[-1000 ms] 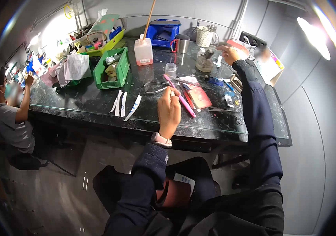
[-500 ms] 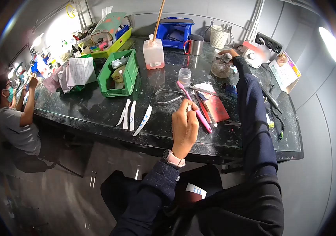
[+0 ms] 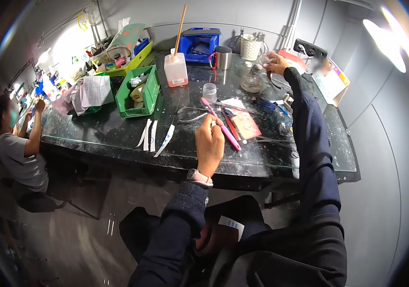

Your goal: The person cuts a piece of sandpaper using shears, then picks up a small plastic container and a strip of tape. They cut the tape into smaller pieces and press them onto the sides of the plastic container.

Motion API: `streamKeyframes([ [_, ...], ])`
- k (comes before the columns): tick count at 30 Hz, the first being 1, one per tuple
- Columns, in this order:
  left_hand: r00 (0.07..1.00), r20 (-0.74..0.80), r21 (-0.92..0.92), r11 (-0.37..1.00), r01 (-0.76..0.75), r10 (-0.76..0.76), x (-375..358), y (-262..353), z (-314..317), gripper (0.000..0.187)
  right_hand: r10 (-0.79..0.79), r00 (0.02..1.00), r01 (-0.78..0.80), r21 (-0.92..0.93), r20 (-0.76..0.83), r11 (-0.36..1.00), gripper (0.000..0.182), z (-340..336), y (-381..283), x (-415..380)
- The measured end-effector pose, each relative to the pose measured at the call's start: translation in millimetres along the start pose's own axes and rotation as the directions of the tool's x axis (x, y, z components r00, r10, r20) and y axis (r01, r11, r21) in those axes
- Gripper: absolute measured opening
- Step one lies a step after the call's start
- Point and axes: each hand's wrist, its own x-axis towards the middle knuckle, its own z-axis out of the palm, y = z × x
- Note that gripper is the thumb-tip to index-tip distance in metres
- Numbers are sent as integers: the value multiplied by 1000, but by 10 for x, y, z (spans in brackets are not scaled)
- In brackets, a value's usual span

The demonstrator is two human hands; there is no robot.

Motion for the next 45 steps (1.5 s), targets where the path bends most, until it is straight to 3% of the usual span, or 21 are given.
streamKeyframes([
  [1, 998, -26, 10, 998, -61, 61, 3, -6, 15, 15, -8, 1000, 9, -102, 15, 995, 54, -78, -84, -108],
  [4, 998, -25, 33, 998, -52, 53, 2, -43, 16, 16, 22, 996, -15, -83, 88, 996, 59, -229, -155, -338],
  [5, 999, -16, 59, 997, -45, 46, -1, -52, 9, 17, 31, 996, -17, -164, 86, 986, 57, -260, -308, -515],
  [8, 997, -12, 116, 990, -75, 77, 15, -83, 3, 19, -37, 998, 43, -117, 49, 992, 59, -311, -256, -644],
  [13, 994, -22, 147, 984, -100, 104, 4, -91, -3, 20, -382, 923, 380, 30, 52, 924, 55, -498, -296, -868],
  [16, 994, -24, 169, 980, -105, 110, 11, -104, -6, 20, -632, 772, 576, -497, 70, 649, 59, -556, -366, -1089],
  [18, 994, -30, 122, 987, -102, 106, 19, -144, -4, 20, -547, 829, 522, -508, 114, 685, 55, -529, -468, -1338],
  [20, 986, -38, 130, 979, -158, 164, 28, -192, -11, 21, -597, 788, 611, -309, 150, 729, 58, -446, -520, -1592],
  [22, 972, -46, 112, 968, -222, 229, 46, -235, -17, 24, -409, 890, 456, -353, 202, 817, 62, -385, -744, -1958],
  [24, 990, -49, 97, 988, -123, 129, 21, -176, -32, 25, -333, 913, 395, -314, 234, 863, 62, -335, -800, -2178],
  [26, 995, -60, 38, 996, -79, 81, 3, -152, -39, 22, -388, 895, 429, -191, 219, 883, 62, -255, -691, -2354],
  [28, 983, -100, -25, 987, -156, 153, 25, -257, -30, 24, -334, 920, 370, -176, 205, 912, 62, -128, -634, -2573],
  [29, 987, -49, -9, 988, -154, 154, 48, -314, -66, 25, -362, 913, 393, -170, 186, 904, 62, -38, -519, -2659],
  [32, 990, -65, -199, 970, -139, 129, -19, -181, 21, 30, -333, 934, 345, -83, 130, 935, 63, 280, -251, -2889],
  [35, 989, 58, -336, 936, -106, 133, -107, 91, 158, 34, -291, 956, 284, 121, 41, 951, 69, 504, 15, -2957],
  [38, 976, 186, -451, 892, -20, 116, -137, 340, 340, 33, -338, 938, 345, 141, -76, 928, 72, 580, 57, -2997],
  [40, 952, 302, -560, 816, 144, 39, -229, 550, 476, 34, -348, 934, 355, 86, -84, 931, 73, 584, 66, -3012],
  [45, 900, 420, -501, 857, 119, 120, -297, 610, 810, 27, -381, 916, 397, 145, -126, 907, 71, 575, 48, -3024],
])
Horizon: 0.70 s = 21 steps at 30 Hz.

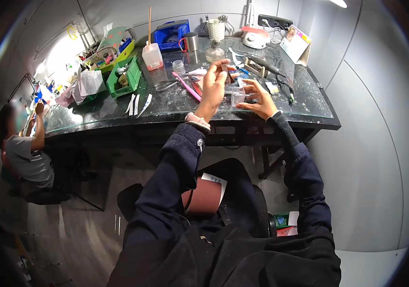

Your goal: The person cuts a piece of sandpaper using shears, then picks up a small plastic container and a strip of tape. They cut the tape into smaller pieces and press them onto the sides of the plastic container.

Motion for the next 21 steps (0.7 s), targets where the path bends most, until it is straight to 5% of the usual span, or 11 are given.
streamKeyframes([
  [21, 991, 97, 317, 941, -118, 91, -94, -273, 59, 14, -53, 998, 52, 41, 36, 998, 57, 31, -28, 41],
])
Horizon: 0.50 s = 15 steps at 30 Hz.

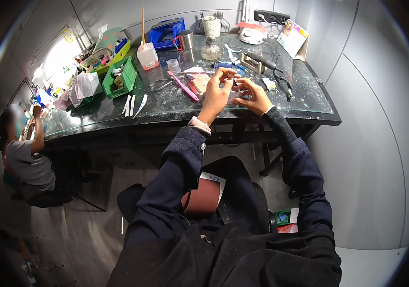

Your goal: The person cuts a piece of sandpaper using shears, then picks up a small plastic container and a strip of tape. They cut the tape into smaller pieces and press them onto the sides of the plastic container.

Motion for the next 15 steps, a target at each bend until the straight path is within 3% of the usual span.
streamKeyframes([
  [4, 999, 33, 196, 980, -15, 9, -62, 68, -19, 20, 1, 1000, -1, -31, 20, 1000, 59, -24, 60, -7],
  [5, 999, 33, 168, 985, 24, -30, -86, 108, -17, 25, 8, 1000, -7, -25, 29, 1000, 60, -33, 82, -5],
  [8, 995, -8, 246, 964, -98, 103, -95, 53, -20, 29, 23, 998, -22, -15, 56, 1000, 63, -51, 103, -6],
  [11, 993, -82, 66, 995, -80, 85, -81, 92, -106, 37, 47, 995, -47, 4, 83, 999, 69, -121, -52, 26],
  [12, 992, -105, 30, 998, -61, 64, -71, 102, -139, 38, -13, 999, 16, -60, 51, 998, 69, -164, -64, 32],
  [14, 992, -112, 84, 995, -50, 59, -37, 6, -236, 38, -31, 1000, 31, -64, 6, 997, 59, -246, 11, 100],
  [15, 992, -115, 111, 993, -44, 57, -32, -69, -281, 38, -7, 1000, 6, -54, -18, 999, 45, -301, 23, 148],
])
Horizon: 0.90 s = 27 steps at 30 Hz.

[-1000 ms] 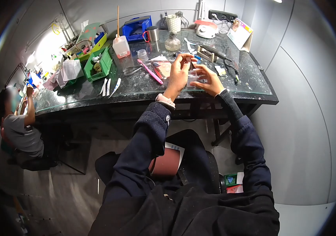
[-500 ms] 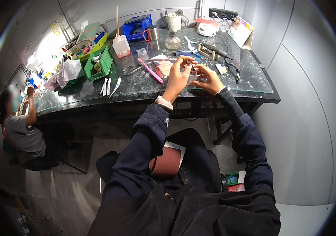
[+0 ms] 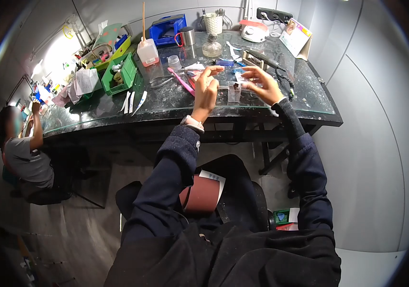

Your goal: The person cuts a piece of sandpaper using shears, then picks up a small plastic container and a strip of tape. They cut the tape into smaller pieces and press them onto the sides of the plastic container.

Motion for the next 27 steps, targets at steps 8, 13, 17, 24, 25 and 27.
streamKeyframes([
  [8, 975, 173, 400, 894, -201, 141, -169, -5, 68, 57, -71, 989, 20, -361, -130, 932, 14, -141, 375, 467],
  [13, 944, 270, 523, 795, -307, 187, -160, -19, 60, 45, 5, 999, -24, -609, -33, 793, 18, -96, 743, 877],
  [17, 954, 238, 498, 820, -282, 183, -182, -28, 49, 34, 123, 991, -50, -744, 44, 666, 20, -65, 1005, 1089],
  [24, 956, 253, 480, 838, -259, 150, -211, 51, 32, 29, 186, 972, 69, -930, 144, 361, 26, 32, 1112, 1261],
  [25, 958, 255, 465, 852, -243, 134, -209, 50, 27, 29, 210, 968, 46, -919, 138, 390, 26, 33, 1124, 1299],
  [27, 961, 259, 431, 879, -206, 98, -213, 59, 21, 29, 265, 956, -4, -895, 128, 446, 26, 3, 1156, 1359],
])
